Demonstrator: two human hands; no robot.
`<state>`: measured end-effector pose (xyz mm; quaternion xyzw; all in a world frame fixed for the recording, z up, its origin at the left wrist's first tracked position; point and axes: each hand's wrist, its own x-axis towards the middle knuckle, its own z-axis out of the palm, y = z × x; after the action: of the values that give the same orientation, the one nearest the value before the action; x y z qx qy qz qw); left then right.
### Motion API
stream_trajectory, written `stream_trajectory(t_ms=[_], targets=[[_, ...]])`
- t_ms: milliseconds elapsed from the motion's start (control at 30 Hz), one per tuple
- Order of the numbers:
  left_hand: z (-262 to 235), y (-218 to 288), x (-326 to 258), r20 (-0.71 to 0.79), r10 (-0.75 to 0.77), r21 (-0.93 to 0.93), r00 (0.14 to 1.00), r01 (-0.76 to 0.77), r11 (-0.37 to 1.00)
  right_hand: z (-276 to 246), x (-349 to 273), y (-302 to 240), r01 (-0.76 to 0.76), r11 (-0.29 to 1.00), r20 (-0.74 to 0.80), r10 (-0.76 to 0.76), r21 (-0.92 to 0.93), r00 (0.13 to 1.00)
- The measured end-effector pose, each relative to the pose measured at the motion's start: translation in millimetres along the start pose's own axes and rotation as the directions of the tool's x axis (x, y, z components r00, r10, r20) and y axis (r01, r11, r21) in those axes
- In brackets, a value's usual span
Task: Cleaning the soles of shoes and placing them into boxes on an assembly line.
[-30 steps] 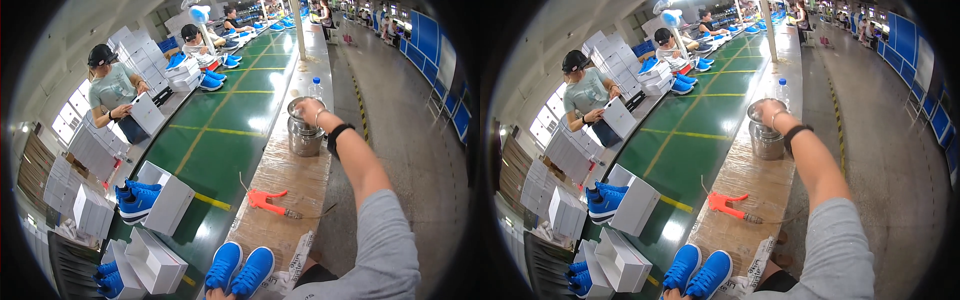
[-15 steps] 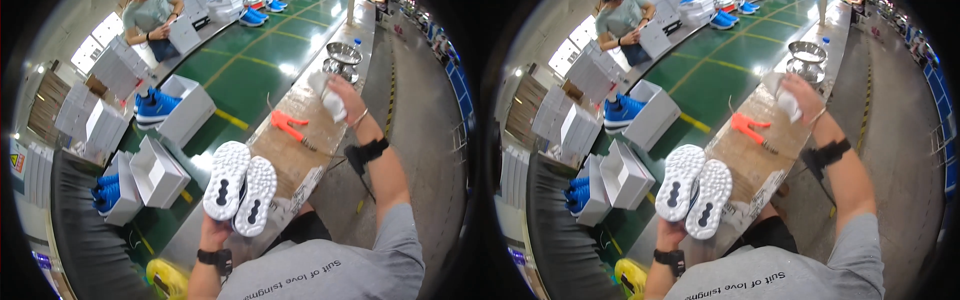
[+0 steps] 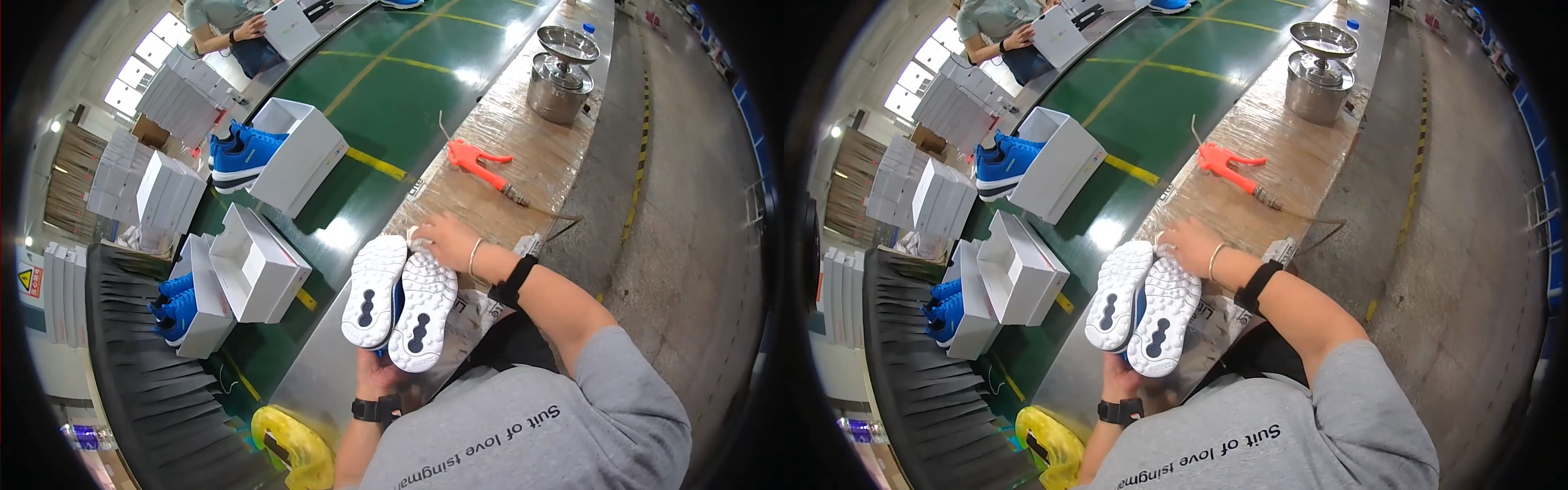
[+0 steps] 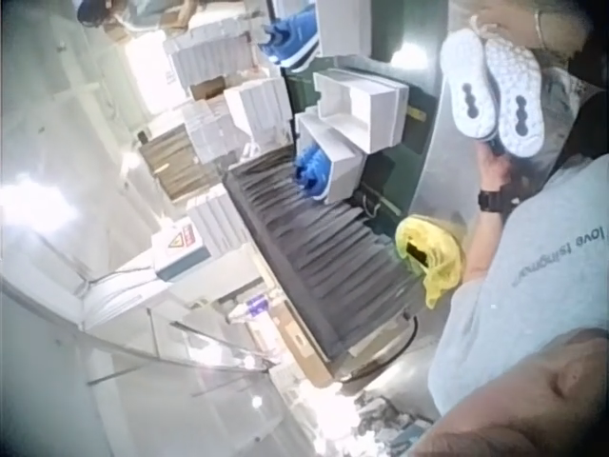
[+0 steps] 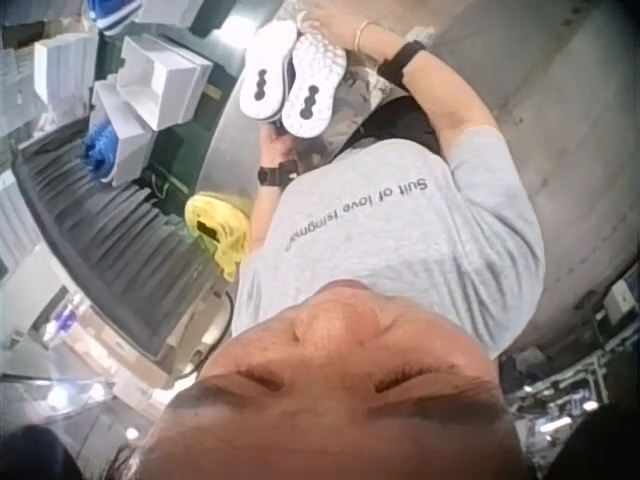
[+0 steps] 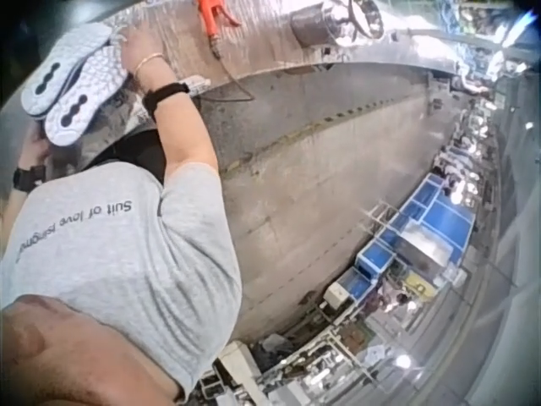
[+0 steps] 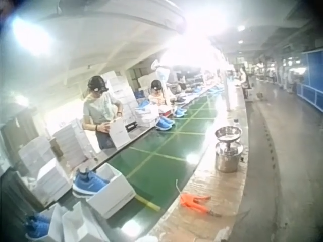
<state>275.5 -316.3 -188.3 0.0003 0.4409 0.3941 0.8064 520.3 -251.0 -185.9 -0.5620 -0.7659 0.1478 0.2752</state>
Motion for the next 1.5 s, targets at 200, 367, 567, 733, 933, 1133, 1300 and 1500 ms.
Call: stream_trajectory(t_ms=[200, 367, 567, 733, 933, 1133, 1300, 1500], targets=[[-5.0, 6.9, 1.5, 0.057, -0.022, -0.049, 0.998, 0.025, 0.998, -19.9, -51.6, -84.7, 0.409, 0.908, -0.145, -0.394, 0.091, 0.908], [12.5, -1.0, 0.8, 0.009, 0.031, 0.064, 0.999, -0.032, 0.997, -9.3, -51.9, -7.9, 0.155, 0.988, -0.238, -0.156, -0.021, 0.959], [-3.5, 2.1, 11.5, -0.006, -0.036, -0.056, 0.999, 0.036, 0.998, -21.7, 2.6, -29.0, 0.141, 0.983, -0.198, -0.116, 0.114, 0.973], [-5.8, -0.5, 20.1, 0.046, -0.041, -0.020, 0.998, 0.042, 0.999, 5.1, 32.8, 4.1, 0.341, 0.934, -0.183, -0.319, 0.105, 0.930], [-11.2, -2.0, 29.9, 0.041, -0.048, 0.001, 0.998, 0.048, 0.999, 13.4, 75.9, 5.3, 0.184, 0.958, 0.020, -0.194, 0.219, 0.981], [5.6, -7.7, 14.0, 0.058, 0.116, 0.032, 0.991, -0.118, 0.992, 14.4, 67.8, -35.7, 0.521, 0.820, 0.050, -0.546, 0.239, 0.836], [0.1, -4.6, 31.3, 0.093, -0.076, -0.127, 0.993, 0.088, 0.988, 20.0, 104.9, 23.0, 0.146, 0.989, 0.191, -0.142, -0.007, 0.971], [9.3, -8.1, 33.2, 0.043, -0.017, 0.062, 0.999, 0.014, 0.998, -1.5, 60.8, -80.5, 0.564, 0.758, 0.098, -0.621, 0.329, 0.778]])
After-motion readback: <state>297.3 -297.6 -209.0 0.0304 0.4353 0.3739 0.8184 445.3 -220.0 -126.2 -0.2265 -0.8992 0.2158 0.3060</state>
